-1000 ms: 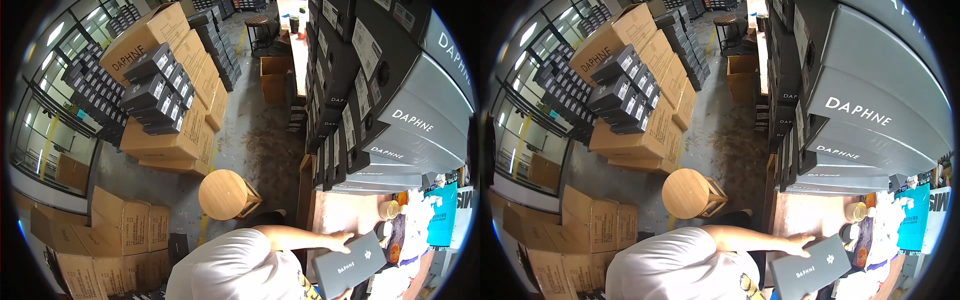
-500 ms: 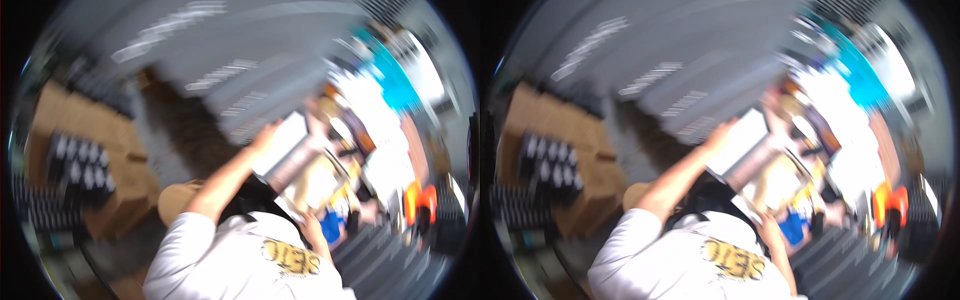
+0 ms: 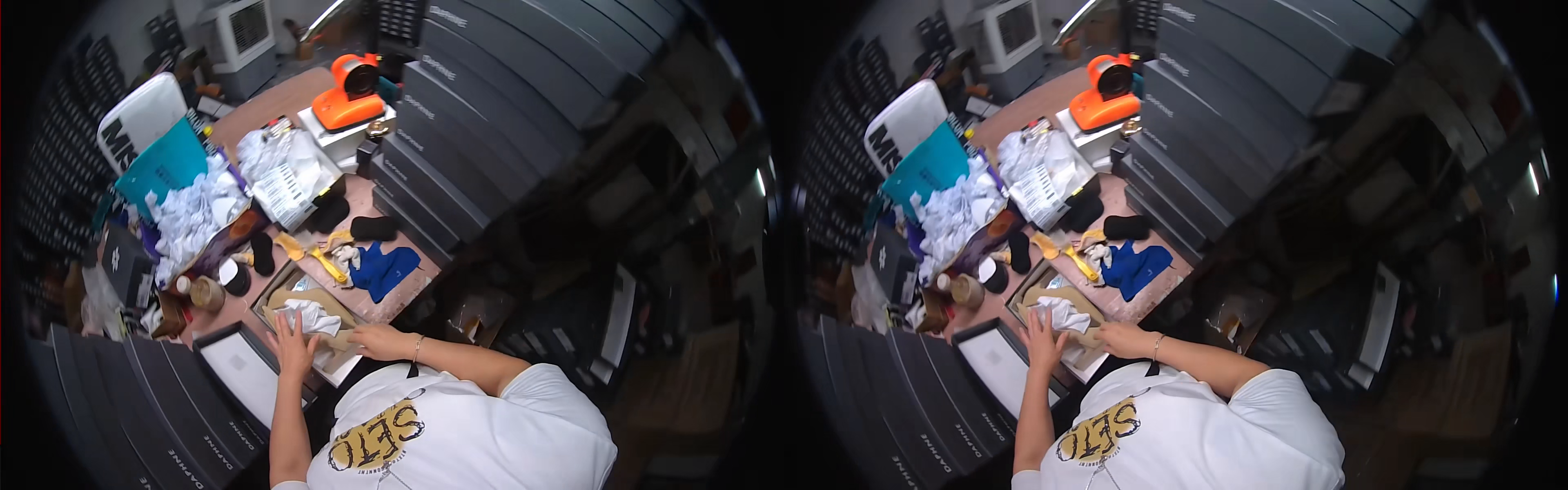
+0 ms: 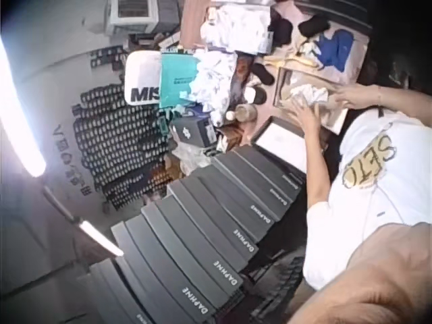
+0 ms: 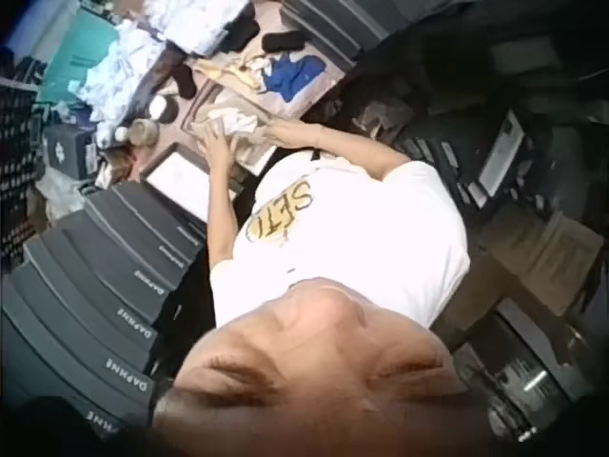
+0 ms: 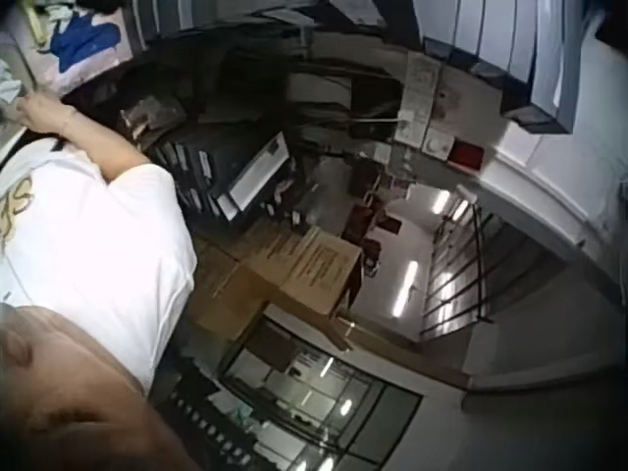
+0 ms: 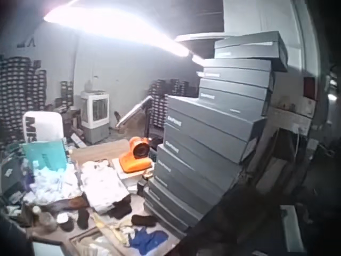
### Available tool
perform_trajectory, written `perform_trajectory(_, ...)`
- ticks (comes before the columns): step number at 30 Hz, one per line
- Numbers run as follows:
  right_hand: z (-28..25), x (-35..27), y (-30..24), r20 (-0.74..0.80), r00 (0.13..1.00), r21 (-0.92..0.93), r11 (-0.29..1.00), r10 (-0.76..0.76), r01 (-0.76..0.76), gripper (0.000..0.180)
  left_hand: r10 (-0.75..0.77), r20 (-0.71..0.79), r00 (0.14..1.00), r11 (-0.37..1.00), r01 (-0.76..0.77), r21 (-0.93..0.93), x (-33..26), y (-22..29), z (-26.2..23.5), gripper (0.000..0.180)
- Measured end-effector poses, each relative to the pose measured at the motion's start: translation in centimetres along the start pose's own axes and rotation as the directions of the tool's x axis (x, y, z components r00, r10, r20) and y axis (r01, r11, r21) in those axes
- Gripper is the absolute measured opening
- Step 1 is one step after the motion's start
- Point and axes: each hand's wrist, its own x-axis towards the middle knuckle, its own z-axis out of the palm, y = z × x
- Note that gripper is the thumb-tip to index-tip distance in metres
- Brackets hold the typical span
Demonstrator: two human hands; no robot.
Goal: Packing a pair of high-heeled shoes into a box with tissue paper.
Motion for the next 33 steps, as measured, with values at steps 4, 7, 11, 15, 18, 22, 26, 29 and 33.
perform_trajectory(4,4.8,-2.5,-2.6,0.005,0.999,0.027,0.998,-0.048,0.048,0.034,0.159,0.083,0.984,0.985,-0.164,0.051,2.1,-0.4,2.4,0.075)
perform_trajectory(7,7.1,-4.9,-3.1,-0.193,0.98,0.067,0.997,0.049,-0.036,0.035,0.082,0.211,0.974,0.996,-0.089,0.026,2.5,0.6,1.5,0.067)
perform_trajectory(11,9.0,-6.9,-4.5,-0.273,0.941,0.286,0.951,0.201,-0.121,0.034,0.046,0.218,0.975,0.995,-0.063,0.074,2.8,-0.6,1.5,0.041)
perform_trajectory(15,10.3,-8.0,-5.4,-0.22,0.955,0.31,0.943,0.198,-0.124,0.036,0.001,0.328,0.945,0.994,-0.037,0.103,3.6,-0.4,1.1,0.031)
perform_trajectory(18,10.5,-8.7,-5.1,-0.243,0.948,0.336,0.934,0.207,-0.118,0.037,-0.019,0.39,0.921,0.994,-0.025,0.108,4.1,-0.6,1.1,0.032)
perform_trajectory(22,10.9,-8.6,-4.0,-0.202,0.958,0.346,0.93,0.203,-0.125,0.037,0.087,0.119,0.989,0.988,-0.101,0.117,3.1,-1.3,2.9,0.058)
perform_trajectory(26,9.1,-9.7,-3.1,-0.153,0.972,0.359,0.926,0.179,-0.114,0.035,0.131,0.097,0.987,0.991,-0.13,-0.014,3.7,-1.3,4.1,0.073)
perform_trajectory(29,7.5,-11.4,-1.8,-0.127,0.973,0.357,0.924,0.195,-0.139,0.036,0.01,0.215,0.977,0.998,-0.024,0.064,3.8,-0.6,4.5,0.078)
perform_trajectory(33,6.4,-15.2,1.0,-0.123,0.954,0.374,0.903,0.273,-0.21,0.038,-0.191,0.287,0.939,0.965,0.127,0.229,3.6,2.8,4.0,0.07)
